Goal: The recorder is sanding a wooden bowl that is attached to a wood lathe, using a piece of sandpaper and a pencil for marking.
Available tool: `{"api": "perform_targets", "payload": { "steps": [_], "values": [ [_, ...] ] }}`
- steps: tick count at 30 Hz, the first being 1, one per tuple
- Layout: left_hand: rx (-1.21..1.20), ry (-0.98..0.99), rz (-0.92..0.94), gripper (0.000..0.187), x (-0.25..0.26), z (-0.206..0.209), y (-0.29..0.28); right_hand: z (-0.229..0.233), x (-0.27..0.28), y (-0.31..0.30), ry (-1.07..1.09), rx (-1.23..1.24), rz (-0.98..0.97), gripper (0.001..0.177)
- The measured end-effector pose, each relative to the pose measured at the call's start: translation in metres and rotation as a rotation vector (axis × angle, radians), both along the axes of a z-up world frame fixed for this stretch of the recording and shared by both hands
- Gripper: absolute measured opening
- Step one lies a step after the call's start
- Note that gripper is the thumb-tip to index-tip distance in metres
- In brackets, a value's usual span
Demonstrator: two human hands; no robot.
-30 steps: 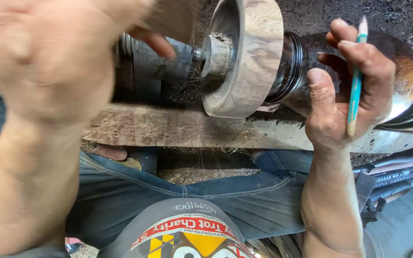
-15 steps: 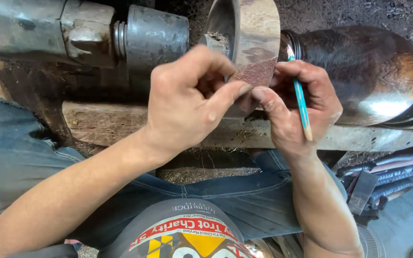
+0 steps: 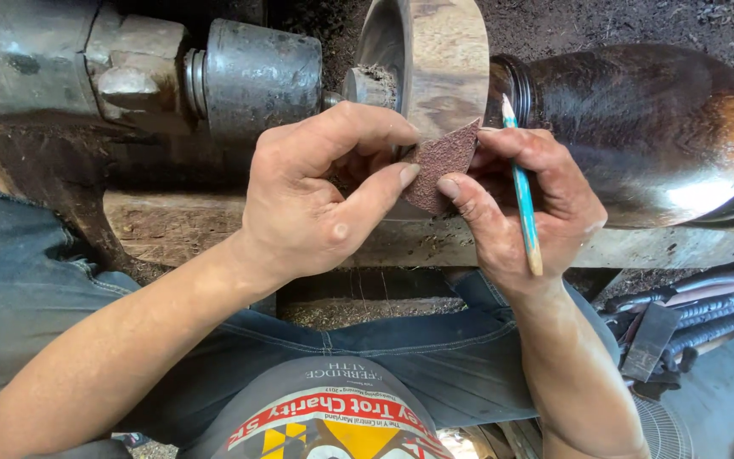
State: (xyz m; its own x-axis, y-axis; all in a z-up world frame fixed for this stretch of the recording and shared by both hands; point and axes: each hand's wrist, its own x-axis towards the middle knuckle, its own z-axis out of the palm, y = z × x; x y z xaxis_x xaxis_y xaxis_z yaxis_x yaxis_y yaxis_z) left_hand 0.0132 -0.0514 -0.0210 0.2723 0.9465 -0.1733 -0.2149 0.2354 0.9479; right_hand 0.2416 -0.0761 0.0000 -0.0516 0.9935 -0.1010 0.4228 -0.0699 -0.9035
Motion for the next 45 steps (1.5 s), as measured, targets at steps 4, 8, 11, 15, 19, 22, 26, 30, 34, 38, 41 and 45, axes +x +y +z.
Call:
{"api": "perform_targets", "payload": {
  "steps": [4, 8, 11, 15, 19, 22, 26, 30, 34, 38, 41, 45],
  "values": [
    [0.065, 0.043, 0.005, 0.017, -0.001, -0.001, 0.0, -0.001, 0.0, -0.002, 0.01, 0.002, -0.002, 0.036],
    [0.04, 0.032, 0.002, 0.017, 0.0, -0.002, 0.0, 0.0, 0.0, 0.001, 0.002, 0.006, 0.007, 0.036],
    [0.075, 0.068, 0.019, 0.028, 0.001, -0.001, 0.0, -0.001, 0.001, 0.0, -0.019, 0.018, 0.006, 0.036],
    [-0.043, 0.07, 0.174, 0.043, 0.016, 0.006, -0.01, 0.001, -0.001, 0.002, -0.073, 0.067, 0.028, 0.036],
    [-0.014, 0.264, 0.162, 0.041, 0.027, 0.0, -0.018, 0.001, -0.005, 0.003, -0.118, 0.082, 0.022, 0.037],
    [0.002, 0.273, 0.159, 0.038, 0.026, -0.002, -0.016, 0.0, -0.004, 0.003, -0.084, 0.041, -0.001, 0.038],
    [0.038, 0.245, 0.172, 0.037, 0.028, -0.003, -0.016, 0.002, 0.01, 0.016, -0.039, 0.026, 0.035, 0.034],
    [0.003, 0.255, 0.165, 0.038, 0.032, -0.001, -0.015, 0.026, 0.011, 0.033, 0.18, 0.019, -0.043, 0.025],
    [0.003, 0.28, 0.147, 0.037, 0.031, 0.0, -0.014, 0.039, 0.007, 0.041, 0.282, 0.022, -0.178, 0.022],
    [-0.033, 0.26, 0.135, 0.036, 0.029, 0.0, -0.013, 0.056, -0.023, 0.054, 0.267, -0.043, -0.157, 0.023],
    [-0.105, 0.254, 0.123, 0.035, 0.027, 0.003, -0.009, 0.053, -0.016, 0.05, 0.145, -0.053, -0.104, 0.017],
    [-0.16, 0.205, 0.087, 0.036, 0.027, -0.001, -0.012, 0.032, -0.001, 0.046, 0.024, -0.057, -0.111, 0.012]
  ]
}}
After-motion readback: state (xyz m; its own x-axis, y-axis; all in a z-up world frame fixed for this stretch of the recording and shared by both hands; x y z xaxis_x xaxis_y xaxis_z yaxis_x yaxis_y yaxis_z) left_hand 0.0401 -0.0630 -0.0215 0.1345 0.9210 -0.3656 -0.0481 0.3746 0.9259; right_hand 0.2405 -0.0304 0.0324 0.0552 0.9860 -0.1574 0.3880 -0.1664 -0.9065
